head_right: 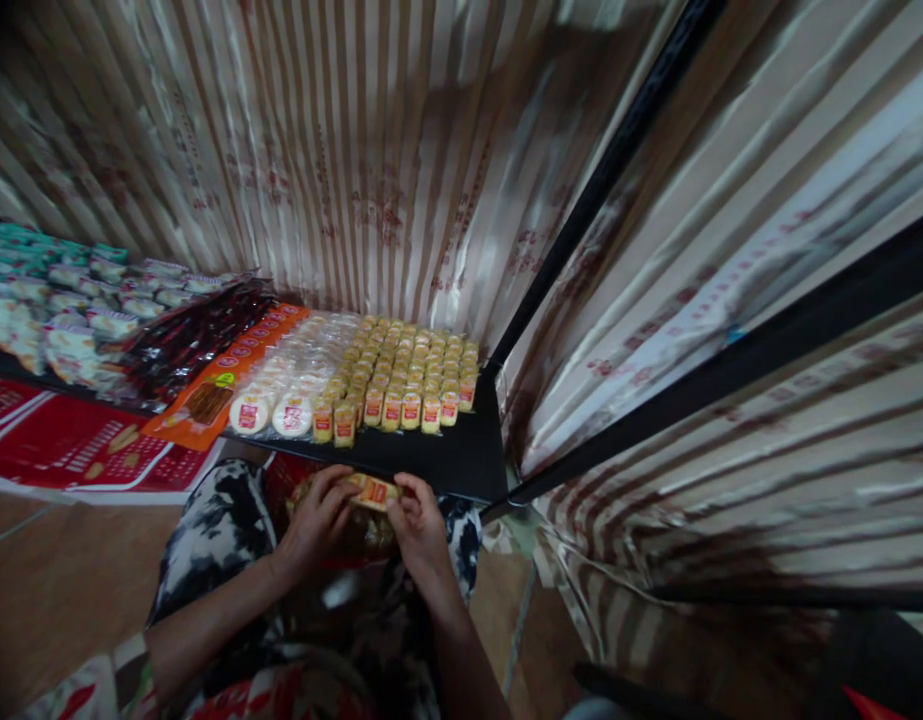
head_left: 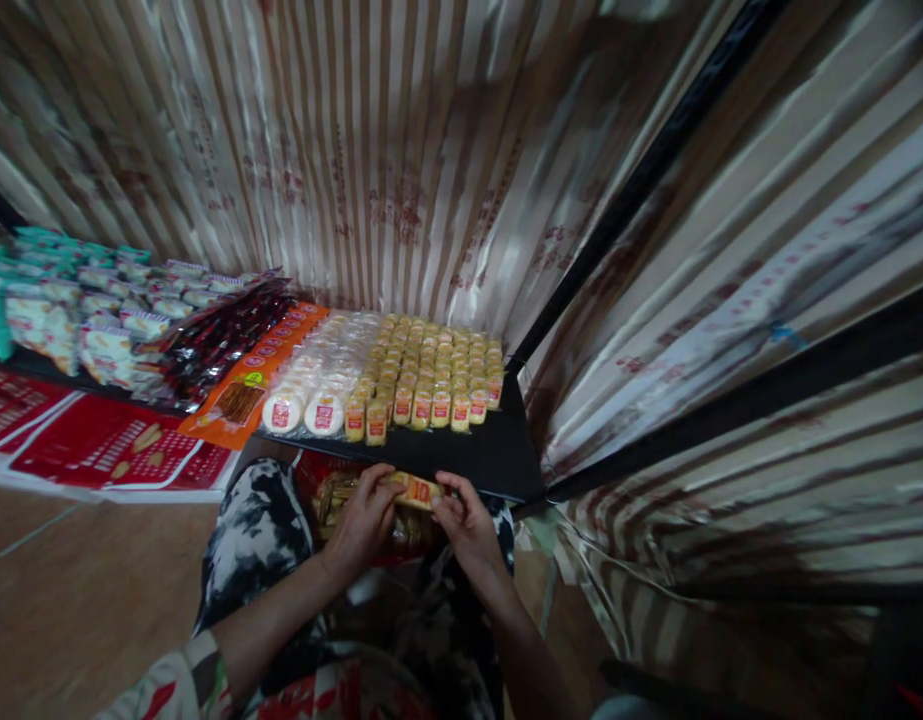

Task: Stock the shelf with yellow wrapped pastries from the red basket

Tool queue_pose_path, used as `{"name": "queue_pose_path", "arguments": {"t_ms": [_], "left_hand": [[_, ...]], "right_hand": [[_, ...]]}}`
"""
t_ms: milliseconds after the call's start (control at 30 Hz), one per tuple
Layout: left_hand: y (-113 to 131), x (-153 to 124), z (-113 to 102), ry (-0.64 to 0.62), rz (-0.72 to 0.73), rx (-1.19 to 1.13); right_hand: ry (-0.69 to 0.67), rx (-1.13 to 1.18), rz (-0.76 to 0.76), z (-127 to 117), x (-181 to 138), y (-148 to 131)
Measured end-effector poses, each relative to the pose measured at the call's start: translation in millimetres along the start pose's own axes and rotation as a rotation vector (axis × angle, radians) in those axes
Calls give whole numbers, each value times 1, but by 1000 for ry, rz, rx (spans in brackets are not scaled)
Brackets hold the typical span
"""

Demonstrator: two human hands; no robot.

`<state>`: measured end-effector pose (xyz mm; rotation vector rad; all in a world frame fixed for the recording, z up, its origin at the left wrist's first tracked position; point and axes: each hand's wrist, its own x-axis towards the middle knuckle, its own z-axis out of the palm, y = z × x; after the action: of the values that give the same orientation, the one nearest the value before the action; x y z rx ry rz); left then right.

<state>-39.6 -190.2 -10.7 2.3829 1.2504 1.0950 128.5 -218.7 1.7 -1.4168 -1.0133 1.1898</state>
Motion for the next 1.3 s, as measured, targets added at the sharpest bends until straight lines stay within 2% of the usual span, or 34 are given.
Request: {"name": "queue_pose_path", "arguments": {"t_ms": [167, 233, 367, 500, 600, 700, 833, 933, 1067, 1200, 1300], "left_hand": [[-1, 12, 3, -108, 120, -13], [0, 19, 3, -155, 162, -34], [6, 36, 3, -256, 221, -88], [15, 55, 10, -278, 285, -75], [21, 67, 24, -232, 325, -19], [26, 76, 44, -177, 381, 41], [34, 88, 72, -283, 419, 124], [41, 100, 89, -326, 394, 164], [45, 116, 109, -332, 363, 234], [42, 127, 122, -352, 372, 298], [36, 128, 129, -310, 357, 318]], "right_hand": [[-52, -267, -116, -17, 5, -6], [-113, -310, -118, -25, 8, -11], [-251, -218, -24, -37, 11, -22], [-278, -104, -30, -47, 14, -25], [-154, 37, -33, -57, 24, -18], [76, 155, -82, -69, 43, -8], [391, 148, -158, -85, 75, 2], [542, 54, -206, -95, 99, 4], [633, -49, -244, -105, 128, 6], [628, -155, -250, -110, 152, 6], [625, -260, -247, -109, 163, 5]]}}
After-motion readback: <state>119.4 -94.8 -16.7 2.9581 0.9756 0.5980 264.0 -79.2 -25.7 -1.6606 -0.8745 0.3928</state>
